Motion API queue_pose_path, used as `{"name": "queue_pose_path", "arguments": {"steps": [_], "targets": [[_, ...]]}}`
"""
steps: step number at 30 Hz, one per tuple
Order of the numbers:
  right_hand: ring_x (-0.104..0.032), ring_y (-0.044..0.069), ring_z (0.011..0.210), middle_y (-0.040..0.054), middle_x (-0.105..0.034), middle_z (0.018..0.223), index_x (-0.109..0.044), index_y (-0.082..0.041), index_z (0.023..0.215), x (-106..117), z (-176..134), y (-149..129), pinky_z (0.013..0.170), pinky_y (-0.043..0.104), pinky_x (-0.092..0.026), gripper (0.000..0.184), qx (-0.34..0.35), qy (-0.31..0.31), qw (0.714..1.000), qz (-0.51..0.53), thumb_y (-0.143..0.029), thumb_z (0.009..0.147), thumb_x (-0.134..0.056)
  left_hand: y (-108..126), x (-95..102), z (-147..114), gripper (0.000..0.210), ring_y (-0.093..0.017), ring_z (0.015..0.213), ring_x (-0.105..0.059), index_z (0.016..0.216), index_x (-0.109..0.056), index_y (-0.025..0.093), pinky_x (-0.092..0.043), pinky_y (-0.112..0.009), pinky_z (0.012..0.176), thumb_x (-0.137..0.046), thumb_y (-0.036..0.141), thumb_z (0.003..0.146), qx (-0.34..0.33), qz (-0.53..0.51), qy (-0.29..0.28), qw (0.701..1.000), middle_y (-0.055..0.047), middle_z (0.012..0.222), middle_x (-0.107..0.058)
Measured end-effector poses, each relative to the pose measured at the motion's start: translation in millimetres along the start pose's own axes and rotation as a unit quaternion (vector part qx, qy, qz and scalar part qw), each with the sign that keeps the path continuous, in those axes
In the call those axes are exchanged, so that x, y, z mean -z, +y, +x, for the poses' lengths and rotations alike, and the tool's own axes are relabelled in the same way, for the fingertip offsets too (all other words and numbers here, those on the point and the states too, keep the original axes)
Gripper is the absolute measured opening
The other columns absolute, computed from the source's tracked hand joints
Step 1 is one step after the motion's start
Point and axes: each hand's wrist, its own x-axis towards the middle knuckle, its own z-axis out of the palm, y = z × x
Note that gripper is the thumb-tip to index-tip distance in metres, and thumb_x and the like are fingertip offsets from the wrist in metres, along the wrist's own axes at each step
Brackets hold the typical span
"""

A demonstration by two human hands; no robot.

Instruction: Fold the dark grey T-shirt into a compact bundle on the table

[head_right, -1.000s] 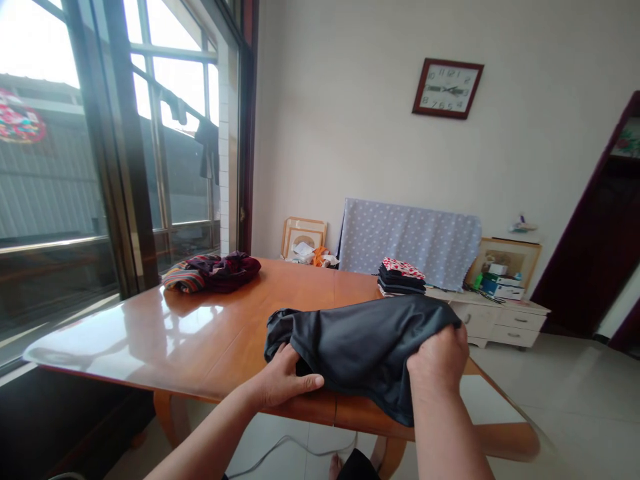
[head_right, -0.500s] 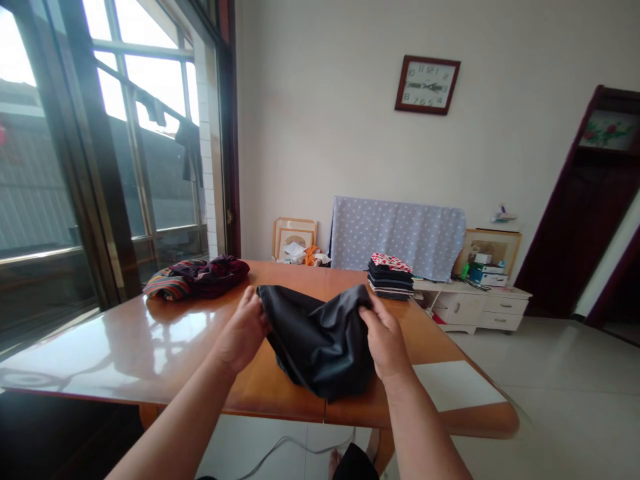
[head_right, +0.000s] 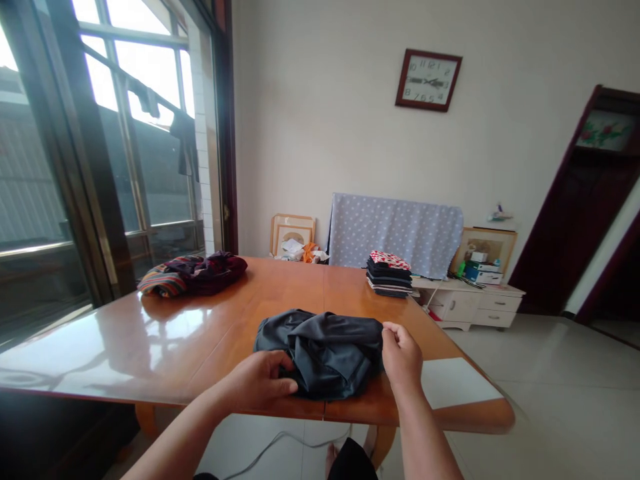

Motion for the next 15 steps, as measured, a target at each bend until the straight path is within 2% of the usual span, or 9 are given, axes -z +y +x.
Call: {"name": "queue_pose_path", "arguments": {"steps": [3, 5, 7, 9, 11, 13, 15], "targets": [[-0.066, 0.023, 0.075, 0.0043, -0.075, 0.083, -0.074, -0.020, 0.104, 6.8, -3.6, 6.0, 0.068, 0.032, -0.051, 0.043, -0.007, -0.030, 0.999, -0.015, -0.046, 0.075, -0.057, 8.1, -15.3, -1.5, 0.031, -0.019, 0.067, -0.061, 0.095, -0.073, 0.029, -0.034, -0.026, 0.056, -0.075, 0.044, 0.068, -0.004, 0.103, -0.018, 0.995, 0.000, 0.077, -0.070], [-0.061, 0.019, 0.063, -0.0003, -0.070, 0.069, -0.074, -0.020, 0.109, 8.4, -6.8, 8.1, 0.062, 0.030, -0.048, 0.046, -0.020, -0.075, 0.997, -0.016, -0.044, 0.073, -0.058, 8.4, -20.8, 0.5, 0.013, -0.019, 0.067, -0.062, 0.084, -0.073, 0.029, -0.035, -0.027, 0.058, -0.068, 0.035, 0.073, -0.010, 0.131, -0.005, 0.991, -0.001, 0.075, -0.070], [-0.056, 0.018, 0.055, -0.0037, -0.064, 0.060, -0.074, -0.021, 0.110, 8.2, -9.3, 9.7, 0.058, 0.029, -0.045, 0.047, -0.030, -0.119, 0.992, -0.020, -0.043, 0.071, -0.061, 5.0, -20.6, 3.6, 0.010, -0.019, 0.068, -0.062, 0.074, -0.070, 0.027, -0.036, -0.027, 0.060, -0.061, 0.030, 0.078, -0.020, 0.111, 0.026, 0.993, -0.001, 0.074, -0.070], [-0.055, 0.017, 0.054, -0.0035, -0.065, 0.062, -0.075, -0.022, 0.105, 7.4, -10.2, 11.1, 0.057, 0.029, -0.044, 0.044, -0.034, -0.141, 0.989, -0.018, -0.044, 0.069, -0.064, -0.8, -13.2, 6.7, 0.015, -0.018, 0.066, -0.061, 0.076, -0.070, 0.026, -0.038, -0.028, 0.062, -0.057, 0.030, 0.083, -0.016, 0.025, 0.079, 0.996, -0.001, 0.073, -0.069], [-0.057, 0.018, 0.057, -0.0011, -0.068, 0.069, -0.076, -0.022, 0.099, 6.7, -9.1, 11.5, 0.058, 0.030, -0.045, 0.041, -0.039, -0.139, 0.990, -0.008, -0.048, 0.070, -0.065, -7.6, 1.7, 9.1, 0.019, -0.017, 0.060, -0.058, 0.088, -0.070, 0.025, -0.040, -0.027, 0.060, -0.055, 0.036, 0.087, 0.015, -0.109, 0.151, 0.982, 0.000, 0.066, -0.065], [-0.057, 0.019, 0.060, 0.0005, -0.069, 0.071, -0.076, -0.021, 0.098, 6.2, -6.2, 10.5, 0.060, 0.030, -0.045, 0.042, -0.043, -0.120, 0.992, 0.003, -0.052, 0.073, -0.063, -14.8, 22.7, 10.4, 0.026, -0.016, 0.055, -0.055, 0.096, -0.067, 0.022, -0.042, -0.026, 0.057, -0.055, 0.042, 0.088, 0.063, -0.231, 0.239, 0.941, 0.002, 0.059, -0.061], [-0.057, 0.019, 0.061, 0.0004, -0.067, 0.068, -0.074, -0.019, 0.100, 5.8, -2.1, 8.3, 0.061, 0.030, -0.045, 0.046, -0.046, -0.088, 0.995, 0.018, -0.056, 0.075, -0.063, -22.8, 46.4, 11.0, 0.029, -0.016, 0.066, -0.060, 0.097, -0.065, 0.019, -0.045, -0.026, 0.061, -0.062, 0.045, 0.084, 0.065, -0.305, 0.352, 0.882, -0.001, 0.076, -0.068]]}}
